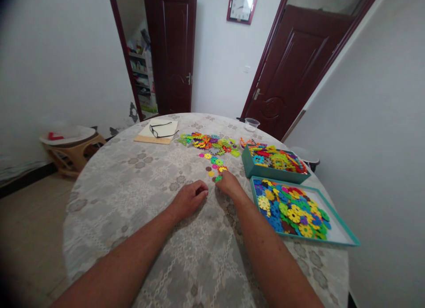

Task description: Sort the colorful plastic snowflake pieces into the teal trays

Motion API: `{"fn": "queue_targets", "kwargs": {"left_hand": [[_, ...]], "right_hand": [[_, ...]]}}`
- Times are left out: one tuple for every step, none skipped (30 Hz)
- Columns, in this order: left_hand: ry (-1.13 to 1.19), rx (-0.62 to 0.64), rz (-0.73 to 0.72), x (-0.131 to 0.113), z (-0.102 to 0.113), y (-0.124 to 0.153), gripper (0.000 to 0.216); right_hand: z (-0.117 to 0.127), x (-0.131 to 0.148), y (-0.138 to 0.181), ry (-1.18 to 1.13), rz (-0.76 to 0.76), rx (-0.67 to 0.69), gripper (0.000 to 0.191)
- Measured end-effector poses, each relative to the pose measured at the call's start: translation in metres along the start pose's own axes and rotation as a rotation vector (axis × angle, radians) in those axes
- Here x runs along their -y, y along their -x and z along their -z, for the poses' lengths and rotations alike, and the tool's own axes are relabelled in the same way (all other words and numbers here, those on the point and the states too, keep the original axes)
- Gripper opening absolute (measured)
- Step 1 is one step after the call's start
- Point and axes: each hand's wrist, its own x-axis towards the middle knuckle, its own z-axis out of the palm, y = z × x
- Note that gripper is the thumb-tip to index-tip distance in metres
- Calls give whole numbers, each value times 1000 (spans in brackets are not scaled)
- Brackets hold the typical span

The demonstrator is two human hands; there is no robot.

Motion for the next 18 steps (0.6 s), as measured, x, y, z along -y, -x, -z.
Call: {"fn": "queue_targets", "kwargs": {"left_hand": [[-3,-2,3,-1,0,0,12],[-6,-5,6,-1,0,0,11],[-7,-8,8,-1,0,0,11],[-6,-11,7,-2,0,0,10],[-4,-11,6,-2,1,0,11],[-1,-10,4,-2,1,1,11],[1,-9,2,-2,1,1,11],[1,-8,1,-2,1,1,11],[-1,-8,1,-3,1,1,11],[-4,-7,4,-3,1,1,11],[-7,-5,8,-3,2,1,11],[-9,-4,10,-4,2,1,10],[-10,0,15,-4,2,1,10],[-10,4,21,-5,2,1,11],[-9,9,26,-5,2,1,11],[-7,12,29,-5,3,1,11],[-6,13,30,-5,3,1,12],[-4,12,31,-5,3,1,12]], "right_hand": [[-1,0,-1,-8,9,2,22],[-1,0,-2,-17,23,10,21],[-1,0,-3,-26,41,23,20],[0,0,-4,-33,62,39,21],[0,0,-5,-39,82,56,23],[2,0,-6,-42,99,73,26],[3,1,-7,-42,113,87,27],[5,1,-8,-40,123,100,27],[6,1,-9,-36,129,109,26],[8,2,-9,-30,131,117,25],[9,2,-10,-22,130,121,24],[10,3,-10,-13,127,124,24],[10,4,-10,-4,123,123,25],[11,4,-9,5,121,119,25],[11,5,-8,14,123,114,24],[10,6,-6,23,129,108,22],[10,7,-3,32,137,102,19],[11,7,2,42,147,97,16]]}}
